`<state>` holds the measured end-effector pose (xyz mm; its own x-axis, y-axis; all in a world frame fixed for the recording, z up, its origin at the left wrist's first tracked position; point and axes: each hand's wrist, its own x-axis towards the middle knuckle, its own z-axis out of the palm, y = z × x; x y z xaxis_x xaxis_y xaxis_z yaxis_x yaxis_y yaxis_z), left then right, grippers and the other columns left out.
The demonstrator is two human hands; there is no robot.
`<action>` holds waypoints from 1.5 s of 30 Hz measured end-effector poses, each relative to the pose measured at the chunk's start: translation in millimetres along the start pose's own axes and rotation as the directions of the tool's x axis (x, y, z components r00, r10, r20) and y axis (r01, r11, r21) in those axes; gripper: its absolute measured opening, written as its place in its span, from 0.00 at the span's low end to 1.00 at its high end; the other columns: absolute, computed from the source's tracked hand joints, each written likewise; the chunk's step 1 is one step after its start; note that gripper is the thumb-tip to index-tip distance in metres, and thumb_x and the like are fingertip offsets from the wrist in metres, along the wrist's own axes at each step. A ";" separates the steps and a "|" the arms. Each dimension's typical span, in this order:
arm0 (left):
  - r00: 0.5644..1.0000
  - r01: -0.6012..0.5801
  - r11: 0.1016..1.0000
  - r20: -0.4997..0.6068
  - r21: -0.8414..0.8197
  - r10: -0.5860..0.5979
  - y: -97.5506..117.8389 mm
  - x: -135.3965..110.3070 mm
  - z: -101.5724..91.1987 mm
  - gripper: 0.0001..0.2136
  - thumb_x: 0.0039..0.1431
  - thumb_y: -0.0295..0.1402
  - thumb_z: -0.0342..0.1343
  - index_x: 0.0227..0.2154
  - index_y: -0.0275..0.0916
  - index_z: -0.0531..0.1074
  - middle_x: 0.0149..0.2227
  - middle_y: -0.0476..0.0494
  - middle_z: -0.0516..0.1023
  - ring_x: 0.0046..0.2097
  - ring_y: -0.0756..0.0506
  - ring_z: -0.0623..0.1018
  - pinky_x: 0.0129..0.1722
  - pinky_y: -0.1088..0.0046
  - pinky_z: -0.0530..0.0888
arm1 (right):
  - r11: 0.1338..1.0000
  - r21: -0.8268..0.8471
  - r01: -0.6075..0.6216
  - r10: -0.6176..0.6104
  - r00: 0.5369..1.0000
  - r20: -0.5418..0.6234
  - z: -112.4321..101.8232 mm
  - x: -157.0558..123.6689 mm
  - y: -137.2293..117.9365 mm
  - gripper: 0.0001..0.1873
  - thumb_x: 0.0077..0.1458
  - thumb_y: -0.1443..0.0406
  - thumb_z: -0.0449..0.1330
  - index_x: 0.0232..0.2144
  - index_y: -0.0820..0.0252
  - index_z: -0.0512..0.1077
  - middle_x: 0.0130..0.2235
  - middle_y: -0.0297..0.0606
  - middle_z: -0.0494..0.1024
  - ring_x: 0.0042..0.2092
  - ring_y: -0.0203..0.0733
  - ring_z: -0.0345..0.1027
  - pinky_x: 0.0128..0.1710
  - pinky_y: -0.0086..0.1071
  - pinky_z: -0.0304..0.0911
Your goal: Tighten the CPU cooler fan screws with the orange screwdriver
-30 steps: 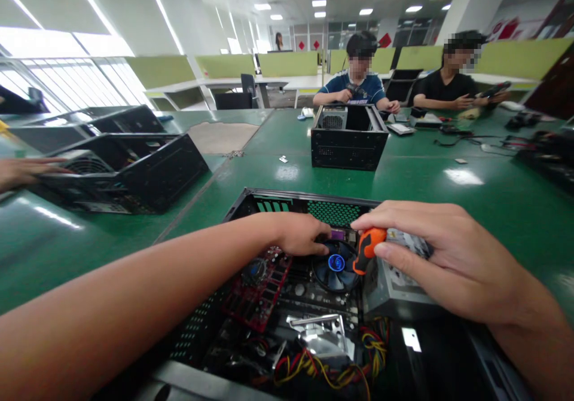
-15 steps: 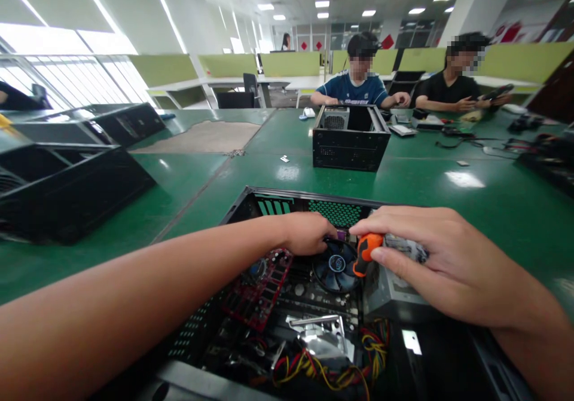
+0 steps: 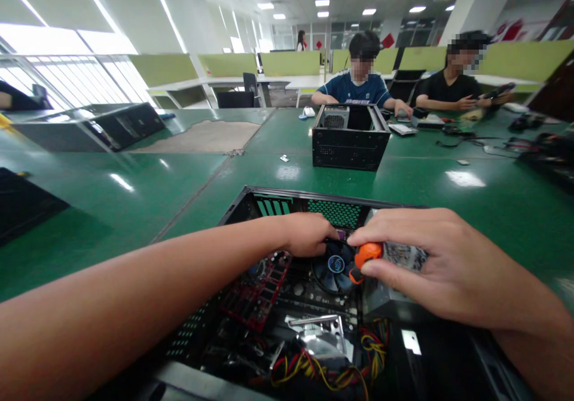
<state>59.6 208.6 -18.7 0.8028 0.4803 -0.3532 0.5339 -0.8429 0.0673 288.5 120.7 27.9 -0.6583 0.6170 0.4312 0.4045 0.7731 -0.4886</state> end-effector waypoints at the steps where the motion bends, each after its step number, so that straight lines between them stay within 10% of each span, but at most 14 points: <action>1: 1.000 -0.009 1.000 -0.002 0.001 0.009 0.3 -0.2 -0.8 0.11 0.64 0.29 0.57 0.47 0.42 0.79 0.40 0.44 0.87 0.41 0.40 0.84 0.37 0.70 0.73 | 1.000 0.008 0.000 0.000 1.000 0.004 -0.1 0.0 0.0 0.05 0.64 0.65 0.66 0.43 0.53 0.79 0.41 0.27 0.85 0.42 0.33 0.76 0.45 0.28 0.65; 9: 1.000 -0.001 1.000 -0.008 0.012 0.001 -4.3 3.5 5.7 0.09 0.64 0.31 0.58 0.43 0.42 0.80 0.37 0.43 0.86 0.37 0.41 0.83 0.34 0.70 0.73 | 1.000 -0.006 0.017 -0.016 0.996 0.085 0.4 -2.8 2.3 0.16 0.69 0.68 0.58 0.56 0.51 0.74 0.56 0.28 0.82 0.56 0.33 0.74 0.59 0.27 0.62; 17: 1.000 -0.001 0.999 0.016 0.038 0.001 3.9 0.8 -3.0 0.14 0.62 0.29 0.58 0.49 0.39 0.81 0.38 0.40 0.86 0.36 0.40 0.82 0.33 0.67 0.72 | 0.977 -0.189 -0.096 0.042 0.961 -0.273 -2.3 -2.9 6.8 0.12 0.68 0.69 0.56 0.50 0.57 0.75 0.46 0.35 0.83 0.46 0.38 0.77 0.48 0.31 0.68; 45: 0.999 0.008 0.999 0.042 0.038 -0.010 7.7 -2.1 -10.0 0.13 0.61 0.28 0.57 0.47 0.37 0.82 0.36 0.39 0.85 0.34 0.40 0.80 0.32 0.67 0.69 | 0.968 -0.226 -0.107 0.078 0.988 -0.134 0.6 0.8 10.5 0.14 0.69 0.70 0.55 0.53 0.58 0.73 0.49 0.39 0.83 0.49 0.43 0.78 0.49 0.37 0.68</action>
<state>64.7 203.5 -8.1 0.7857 0.4779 -0.3928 0.5300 -0.8475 0.0289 291.8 129.3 22.7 -0.5340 0.6895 0.4893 0.6057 0.7158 -0.3476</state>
